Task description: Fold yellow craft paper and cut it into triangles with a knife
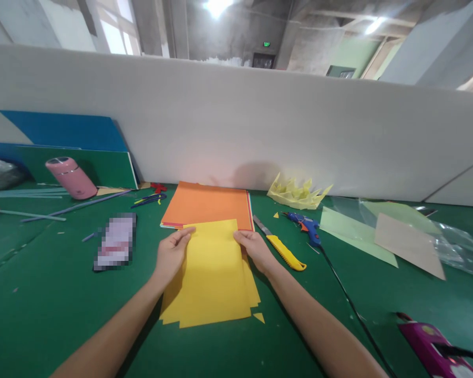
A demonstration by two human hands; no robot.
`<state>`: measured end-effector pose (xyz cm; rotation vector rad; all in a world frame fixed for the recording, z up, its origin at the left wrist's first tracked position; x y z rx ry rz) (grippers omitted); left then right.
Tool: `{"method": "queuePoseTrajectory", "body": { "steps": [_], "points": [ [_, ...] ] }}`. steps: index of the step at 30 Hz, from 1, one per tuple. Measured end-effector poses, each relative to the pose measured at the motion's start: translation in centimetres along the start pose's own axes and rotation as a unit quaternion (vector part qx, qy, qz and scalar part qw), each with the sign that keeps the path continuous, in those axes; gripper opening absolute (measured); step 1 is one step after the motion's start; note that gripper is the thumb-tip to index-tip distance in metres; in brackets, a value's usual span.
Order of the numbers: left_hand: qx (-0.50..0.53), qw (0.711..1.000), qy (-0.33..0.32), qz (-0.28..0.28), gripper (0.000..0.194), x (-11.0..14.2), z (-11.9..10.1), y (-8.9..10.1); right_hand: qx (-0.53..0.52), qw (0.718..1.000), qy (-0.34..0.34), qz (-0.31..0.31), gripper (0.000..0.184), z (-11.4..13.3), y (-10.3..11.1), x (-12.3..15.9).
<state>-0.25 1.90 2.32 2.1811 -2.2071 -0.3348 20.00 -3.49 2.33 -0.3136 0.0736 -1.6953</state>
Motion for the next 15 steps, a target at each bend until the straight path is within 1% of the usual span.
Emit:
{"method": "queuePoseTrajectory", "body": {
  "steps": [4, 10, 15],
  "points": [
    [0.007, 1.0, 0.013, -0.016, 0.025, -0.2, -0.2, 0.4, 0.02, 1.0, -0.013, 0.02, 0.045, -0.6, -0.2, 0.6],
    [-0.017, 1.0, 0.007, -0.001, 0.024, -0.4, -0.1, 0.6, 0.049, 0.998, 0.015, -0.024, 0.036, -1.4, -0.2, 0.7],
    [-0.01, 1.0, 0.011, -0.017, 0.023, -0.4, 0.0, 0.7, 0.069, 0.997, 0.017, -0.01, 0.035, -1.2, -0.2, 0.9]
  ]
}}
Point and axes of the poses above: each hand's wrist, its own x-axis away from the middle knuckle, its own y-axis out of the back of the hand, z = x × y, the point moved 1 cm from there along -x, towards the middle knuckle, and after that the axes turned 1 degree about -y, right-handed, at the moved point
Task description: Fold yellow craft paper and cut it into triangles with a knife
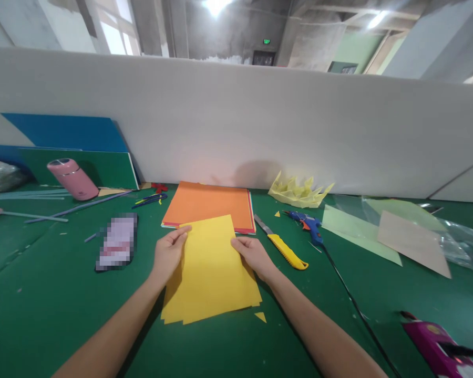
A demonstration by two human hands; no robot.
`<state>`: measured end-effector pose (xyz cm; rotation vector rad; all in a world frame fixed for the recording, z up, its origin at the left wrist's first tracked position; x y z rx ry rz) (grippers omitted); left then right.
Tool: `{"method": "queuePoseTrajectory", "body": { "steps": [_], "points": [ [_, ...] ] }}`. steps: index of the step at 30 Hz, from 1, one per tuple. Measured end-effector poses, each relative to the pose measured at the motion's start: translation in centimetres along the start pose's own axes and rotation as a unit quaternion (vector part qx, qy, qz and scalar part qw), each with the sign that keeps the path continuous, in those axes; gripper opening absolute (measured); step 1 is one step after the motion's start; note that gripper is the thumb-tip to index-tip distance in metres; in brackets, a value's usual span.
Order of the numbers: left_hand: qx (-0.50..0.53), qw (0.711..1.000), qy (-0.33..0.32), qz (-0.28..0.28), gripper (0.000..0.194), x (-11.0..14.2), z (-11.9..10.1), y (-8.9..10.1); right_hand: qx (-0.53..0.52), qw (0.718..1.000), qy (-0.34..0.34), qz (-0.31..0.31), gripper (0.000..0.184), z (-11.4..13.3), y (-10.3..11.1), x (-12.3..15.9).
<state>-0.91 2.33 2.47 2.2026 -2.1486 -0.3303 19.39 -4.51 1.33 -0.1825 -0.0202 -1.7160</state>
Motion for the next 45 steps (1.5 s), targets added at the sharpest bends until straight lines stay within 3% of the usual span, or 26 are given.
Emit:
{"method": "queuePoseTrajectory", "body": {
  "steps": [6, 13, 19, 26, 33, 40, 45],
  "points": [
    [-0.011, 1.0, 0.004, 0.0, 0.021, 0.1, -0.4, -0.1, 0.033, 0.999, 0.018, -0.025, 0.031, -0.3, 0.2, -0.1],
    [0.008, 0.999, 0.008, -0.034, 0.022, 0.1, -0.2, 0.0, 0.049, 0.999, -0.003, 0.022, 0.034, -0.1, 0.2, 0.4],
    [0.009, 0.999, 0.005, -0.046, 0.022, -0.2, 0.0, 0.1, 0.07, 0.997, 0.011, 0.002, 0.032, 0.0, 0.3, 0.2],
    [0.03, 0.996, 0.009, -0.081, 0.025, -0.6, 0.8, 0.1, 0.071, 0.995, -0.019, 0.07, 0.037, -0.1, 0.5, 0.4],
    [0.049, 0.994, -0.008, -0.101, 0.025, -0.7, 0.9, 0.1, 0.093, 0.995, -0.004, 0.028, 0.033, -0.3, 0.4, 0.1],
    [0.059, 0.991, -0.019, -0.119, 0.027, -0.7, 1.2, 0.3, 0.117, 0.991, -0.015, 0.069, 0.034, 0.1, 0.6, 1.0],
    [0.038, 0.994, -0.023, -0.103, 0.025, -0.5, 0.5, 0.1, 0.139, 0.99, 0.002, 0.027, 0.032, 0.0, 0.9, 1.7]
  ]
}}
Point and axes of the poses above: each hand's wrist, its own x-axis away from the middle knuckle, its own y-axis out of the back of the hand, z = x × y, the point moved 1 cm from there along -x, towards the middle knuckle, and after that the axes turned 1 degree about -y, right-handed, at the moved point
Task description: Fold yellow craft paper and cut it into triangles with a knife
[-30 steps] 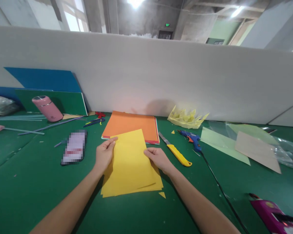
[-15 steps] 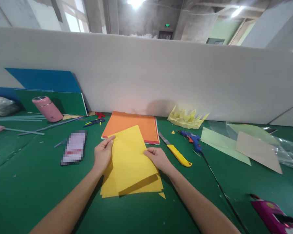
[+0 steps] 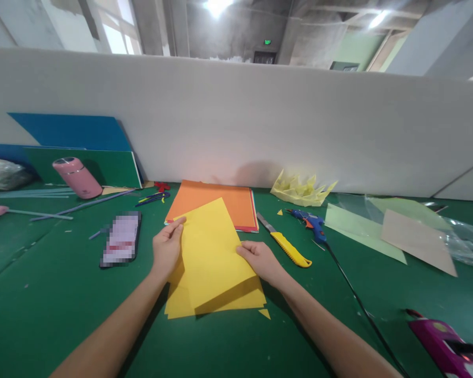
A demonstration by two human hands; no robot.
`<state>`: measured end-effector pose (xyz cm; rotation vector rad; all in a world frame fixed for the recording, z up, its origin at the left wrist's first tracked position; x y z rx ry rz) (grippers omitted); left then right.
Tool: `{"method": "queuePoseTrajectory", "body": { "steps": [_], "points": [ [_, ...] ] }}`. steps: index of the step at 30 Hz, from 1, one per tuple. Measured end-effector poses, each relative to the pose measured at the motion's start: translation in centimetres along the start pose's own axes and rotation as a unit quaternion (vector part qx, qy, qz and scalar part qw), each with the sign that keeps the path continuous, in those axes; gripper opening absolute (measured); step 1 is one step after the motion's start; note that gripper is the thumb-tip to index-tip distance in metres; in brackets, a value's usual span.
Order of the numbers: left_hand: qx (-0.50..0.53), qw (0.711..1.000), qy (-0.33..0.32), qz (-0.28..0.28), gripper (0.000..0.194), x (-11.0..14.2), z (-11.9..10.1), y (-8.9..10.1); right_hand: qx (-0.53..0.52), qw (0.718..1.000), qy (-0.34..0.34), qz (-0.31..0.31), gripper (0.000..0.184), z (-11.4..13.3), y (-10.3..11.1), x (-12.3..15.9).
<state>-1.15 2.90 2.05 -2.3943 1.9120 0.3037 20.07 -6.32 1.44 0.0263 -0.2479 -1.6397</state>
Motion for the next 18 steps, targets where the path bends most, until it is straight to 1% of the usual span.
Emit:
{"method": "queuePoseTrajectory", "body": {
  "steps": [2, 5, 7, 9, 11, 13, 16, 18],
  "points": [
    [-0.01, 1.0, -0.01, 0.007, 0.025, 0.2, -0.2, 0.0, -0.003, 1.0, 0.0, -0.007, 0.033, -0.1, 0.0, 0.6],
    [-0.007, 1.0, -0.009, 0.004, 0.025, 0.4, -0.1, 0.0, -0.015, 1.0, -0.006, 0.012, 0.036, -0.2, -0.1, 1.6],
    [0.004, 1.0, 0.007, -0.002, 0.025, 0.3, 0.0, 0.0, -0.013, 1.0, -0.008, 0.02, 0.035, -0.2, 0.0, 2.0],
    [0.014, 0.999, 0.031, -0.001, 0.027, 0.2, -0.1, 0.1, -0.002, 1.0, -0.002, 0.012, 0.032, -0.1, 0.1, 2.1],
    [0.019, 0.999, 0.048, 0.011, 0.029, 0.0, -0.4, 0.2, 0.011, 1.0, 0.009, -0.003, 0.03, 0.1, 0.4, 2.0],
    [0.015, 0.998, 0.051, 0.024, 0.029, 0.0, -0.6, 0.3, 0.023, 1.0, 0.019, -0.008, 0.027, 0.2, 0.5, 2.1],
    [0.0, 0.999, 0.045, 0.028, 0.026, 0.3, -0.4, 0.6, 0.077, 0.996, 0.033, -0.012, 0.028, 0.1, 0.4, 2.6],
    [-0.009, 0.999, 0.047, 0.026, 0.026, 0.5, -0.1, 0.7, 0.136, 0.99, 0.033, -0.034, 0.032, -0.2, 0.2, 2.9]
  ]
}}
Point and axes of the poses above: each hand's wrist, its own x-axis away from the middle knuckle, its own y-axis out of the back of the hand, z = x × y, the point moved 1 cm from there along -x, towards the middle knuckle, and after that the axes turned 1 degree about -y, right-handed, at the moved point
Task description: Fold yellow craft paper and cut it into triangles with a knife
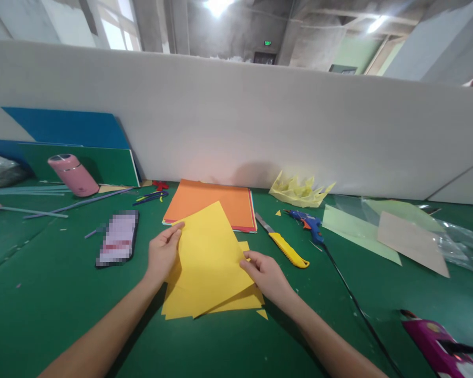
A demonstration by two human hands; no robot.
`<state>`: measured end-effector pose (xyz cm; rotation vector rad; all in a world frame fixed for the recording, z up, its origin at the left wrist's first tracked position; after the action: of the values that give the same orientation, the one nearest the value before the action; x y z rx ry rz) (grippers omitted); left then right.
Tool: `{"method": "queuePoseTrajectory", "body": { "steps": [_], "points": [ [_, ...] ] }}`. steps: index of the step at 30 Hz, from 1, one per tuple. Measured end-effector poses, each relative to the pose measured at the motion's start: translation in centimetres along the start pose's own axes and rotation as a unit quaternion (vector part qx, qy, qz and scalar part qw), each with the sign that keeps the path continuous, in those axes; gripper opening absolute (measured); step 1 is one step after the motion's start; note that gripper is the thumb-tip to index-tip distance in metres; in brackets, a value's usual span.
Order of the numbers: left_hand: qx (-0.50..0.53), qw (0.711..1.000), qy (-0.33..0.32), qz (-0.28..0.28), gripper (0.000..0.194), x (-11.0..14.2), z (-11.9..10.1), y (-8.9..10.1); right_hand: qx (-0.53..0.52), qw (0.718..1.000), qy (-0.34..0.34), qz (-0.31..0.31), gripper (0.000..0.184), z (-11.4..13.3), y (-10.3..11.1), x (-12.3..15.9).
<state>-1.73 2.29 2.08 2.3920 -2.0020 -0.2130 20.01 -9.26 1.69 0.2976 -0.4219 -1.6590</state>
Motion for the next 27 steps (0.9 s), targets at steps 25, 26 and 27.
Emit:
{"method": "queuePoseTrajectory", "body": {
  "steps": [25, 26, 27],
  "points": [
    [-0.112, 0.99, -0.086, 0.018, 0.029, -0.3, 0.2, 0.6, 0.361, 0.907, 0.109, -0.188, 0.038, -4.8, 6.9, 0.2],
    [-0.135, 0.985, -0.102, 0.027, 0.031, -0.1, 0.1, 0.5, 0.368, 0.906, 0.11, -0.179, 0.038, -5.1, 6.8, 0.0],
    [-0.156, 0.98, -0.118, 0.034, 0.033, 0.0, 0.0, 0.5, 0.376, 0.904, 0.107, -0.172, 0.039, -5.2, 6.6, -0.2]
  ]
}}
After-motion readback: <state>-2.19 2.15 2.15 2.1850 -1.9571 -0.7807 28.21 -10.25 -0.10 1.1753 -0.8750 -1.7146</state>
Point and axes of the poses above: each hand's wrist, its own x-axis away from the middle knuckle, its own y-axis out of the back of the hand, z = x × y, the point moved 1 cm from there along -x, towards the middle knuckle, and after that the axes turned 1 degree about -y, right-handed, at the moved point
